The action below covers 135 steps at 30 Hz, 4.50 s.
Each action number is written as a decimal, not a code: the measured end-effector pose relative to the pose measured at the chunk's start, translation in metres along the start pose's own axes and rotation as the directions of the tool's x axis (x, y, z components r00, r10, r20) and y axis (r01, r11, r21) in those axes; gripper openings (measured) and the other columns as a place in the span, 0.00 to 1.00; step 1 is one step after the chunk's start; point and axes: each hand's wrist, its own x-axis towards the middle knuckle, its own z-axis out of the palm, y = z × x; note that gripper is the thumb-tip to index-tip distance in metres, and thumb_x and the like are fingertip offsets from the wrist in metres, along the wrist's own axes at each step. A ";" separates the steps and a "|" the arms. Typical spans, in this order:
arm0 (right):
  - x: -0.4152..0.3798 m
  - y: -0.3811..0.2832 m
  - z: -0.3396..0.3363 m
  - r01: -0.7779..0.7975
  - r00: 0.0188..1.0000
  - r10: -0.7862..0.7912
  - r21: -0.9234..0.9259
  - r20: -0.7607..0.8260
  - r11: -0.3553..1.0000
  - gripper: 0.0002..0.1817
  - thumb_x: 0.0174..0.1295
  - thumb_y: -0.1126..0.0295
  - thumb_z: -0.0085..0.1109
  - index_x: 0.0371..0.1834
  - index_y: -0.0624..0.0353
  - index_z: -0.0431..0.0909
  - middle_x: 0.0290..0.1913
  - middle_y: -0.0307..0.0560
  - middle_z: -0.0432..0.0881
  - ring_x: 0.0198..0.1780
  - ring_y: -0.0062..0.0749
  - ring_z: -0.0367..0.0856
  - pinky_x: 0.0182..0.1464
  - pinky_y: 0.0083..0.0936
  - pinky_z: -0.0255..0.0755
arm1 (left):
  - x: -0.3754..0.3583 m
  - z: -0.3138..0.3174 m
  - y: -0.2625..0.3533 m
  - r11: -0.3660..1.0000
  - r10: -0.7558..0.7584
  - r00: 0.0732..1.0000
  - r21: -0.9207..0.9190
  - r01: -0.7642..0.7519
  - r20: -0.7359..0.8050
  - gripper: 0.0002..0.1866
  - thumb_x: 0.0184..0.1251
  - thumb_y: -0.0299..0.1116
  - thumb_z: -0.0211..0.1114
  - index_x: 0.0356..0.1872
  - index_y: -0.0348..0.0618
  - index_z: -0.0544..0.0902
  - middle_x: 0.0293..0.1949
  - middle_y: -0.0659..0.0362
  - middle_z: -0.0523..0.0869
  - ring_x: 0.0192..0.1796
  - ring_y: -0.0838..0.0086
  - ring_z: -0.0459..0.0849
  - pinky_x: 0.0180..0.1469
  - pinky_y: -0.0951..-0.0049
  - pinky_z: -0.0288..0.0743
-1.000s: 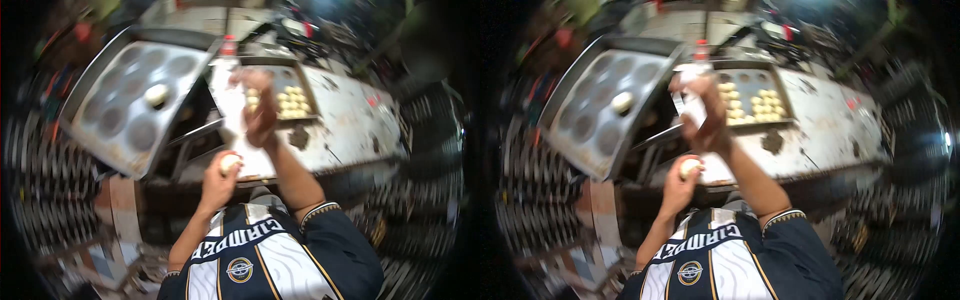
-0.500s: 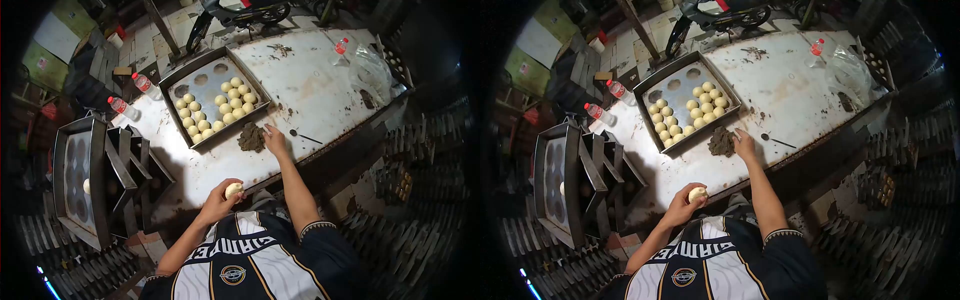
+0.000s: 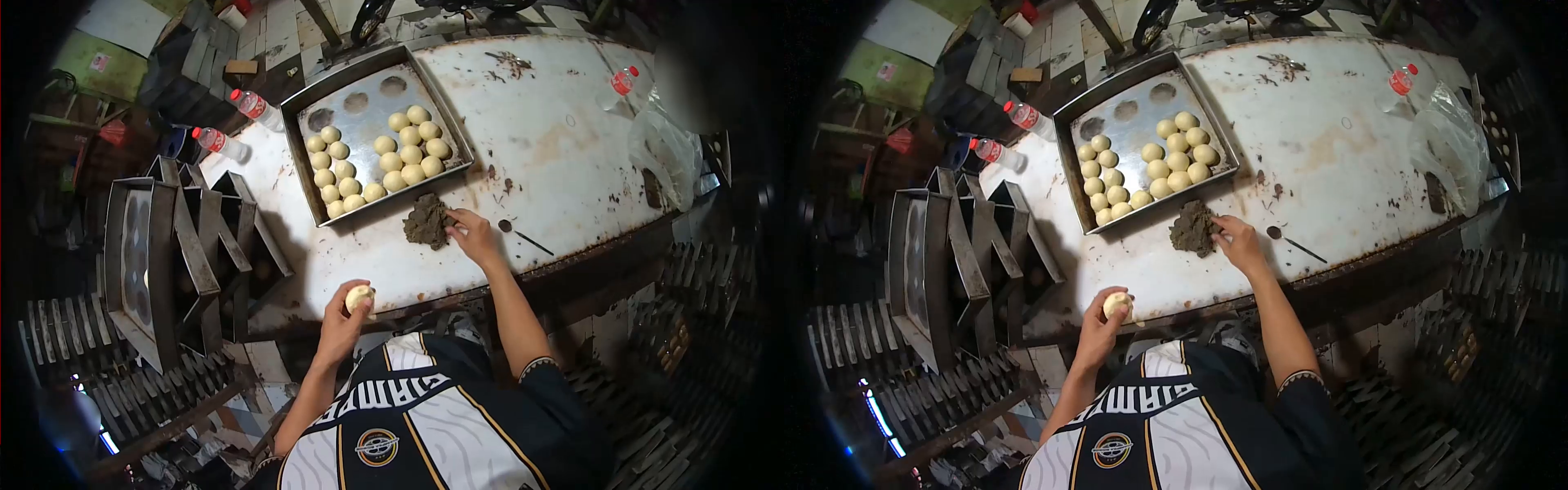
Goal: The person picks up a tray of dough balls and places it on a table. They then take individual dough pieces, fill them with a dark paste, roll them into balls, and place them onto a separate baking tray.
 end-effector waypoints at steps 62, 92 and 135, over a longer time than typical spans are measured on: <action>-0.102 -0.354 0.204 0.170 0.980 -0.086 0.534 -0.179 0.828 0.24 0.80 0.68 0.57 0.75 0.62 0.67 0.69 0.55 0.73 0.77 0.41 0.66 0.78 0.39 0.61 | -0.026 -0.144 0.025 0.775 0.610 0.785 -0.288 -0.563 0.106 0.16 0.83 0.38 0.62 0.59 0.35 0.83 0.51 0.52 0.89 0.58 0.67 0.84 0.67 0.64 0.75; -0.076 -0.074 0.121 0.380 0.925 -0.284 -0.588 0.252 0.714 0.10 0.58 0.69 0.68 0.43 0.54 0.84 0.44 0.52 0.84 0.51 0.52 0.82 0.55 0.46 0.71 | 0.106 -0.106 -0.011 0.778 0.619 0.783 0.095 -0.621 0.051 0.08 0.64 0.21 0.64 0.44 0.36 0.80 0.41 0.51 0.82 0.44 0.61 0.83 0.47 0.64 0.78; -0.073 -0.096 0.145 -0.215 0.844 -0.013 -0.361 -0.536 0.908 0.11 0.66 0.76 0.66 0.51 0.63 0.84 0.56 0.56 0.84 0.59 0.57 0.83 0.60 0.49 0.78 | -0.034 -0.172 -0.057 0.984 0.163 0.919 -0.133 -0.122 0.359 0.14 0.77 0.27 0.71 0.58 0.40 0.79 0.49 0.57 0.88 0.52 0.73 0.88 0.59 0.68 0.86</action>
